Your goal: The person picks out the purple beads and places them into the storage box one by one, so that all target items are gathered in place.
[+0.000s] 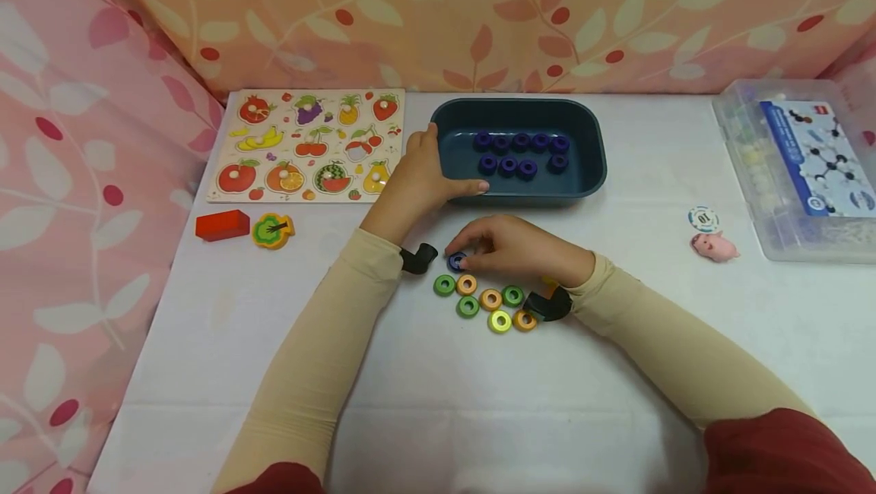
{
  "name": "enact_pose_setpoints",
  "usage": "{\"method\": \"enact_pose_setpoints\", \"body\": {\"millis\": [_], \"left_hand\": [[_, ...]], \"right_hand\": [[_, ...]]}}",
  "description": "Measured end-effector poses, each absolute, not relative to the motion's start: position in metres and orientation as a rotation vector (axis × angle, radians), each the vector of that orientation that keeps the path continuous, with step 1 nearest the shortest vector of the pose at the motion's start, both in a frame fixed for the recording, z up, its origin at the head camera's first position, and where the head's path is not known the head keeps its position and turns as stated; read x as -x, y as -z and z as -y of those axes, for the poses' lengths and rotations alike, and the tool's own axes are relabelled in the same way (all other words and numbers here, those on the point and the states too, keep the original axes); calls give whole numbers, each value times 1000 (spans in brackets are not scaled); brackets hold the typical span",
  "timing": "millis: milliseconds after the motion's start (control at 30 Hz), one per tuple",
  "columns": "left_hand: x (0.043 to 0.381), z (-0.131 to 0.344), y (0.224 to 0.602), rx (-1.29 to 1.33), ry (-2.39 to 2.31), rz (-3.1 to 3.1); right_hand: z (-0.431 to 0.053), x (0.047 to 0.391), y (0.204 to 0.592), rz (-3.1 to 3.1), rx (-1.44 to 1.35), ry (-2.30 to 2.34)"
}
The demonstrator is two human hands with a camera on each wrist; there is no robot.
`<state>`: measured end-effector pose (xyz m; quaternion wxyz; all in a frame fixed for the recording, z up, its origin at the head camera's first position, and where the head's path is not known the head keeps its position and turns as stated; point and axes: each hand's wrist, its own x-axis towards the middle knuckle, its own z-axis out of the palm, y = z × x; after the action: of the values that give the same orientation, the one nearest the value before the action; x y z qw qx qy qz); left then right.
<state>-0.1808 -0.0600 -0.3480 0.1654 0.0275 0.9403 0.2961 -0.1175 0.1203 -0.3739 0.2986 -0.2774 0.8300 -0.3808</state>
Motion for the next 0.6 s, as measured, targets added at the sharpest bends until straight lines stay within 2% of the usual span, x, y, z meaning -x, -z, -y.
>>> {"method": "enact_pose_setpoints", "body": {"millis": [300, 600], "left_hand": [[179, 61, 348, -90, -852, -2691], [179, 61, 349, -92, -864, -2683]], "right_hand": [[-116, 118, 390, -2207, 784, 1016], [-136, 115, 363, -2301, 795, 997]]}}
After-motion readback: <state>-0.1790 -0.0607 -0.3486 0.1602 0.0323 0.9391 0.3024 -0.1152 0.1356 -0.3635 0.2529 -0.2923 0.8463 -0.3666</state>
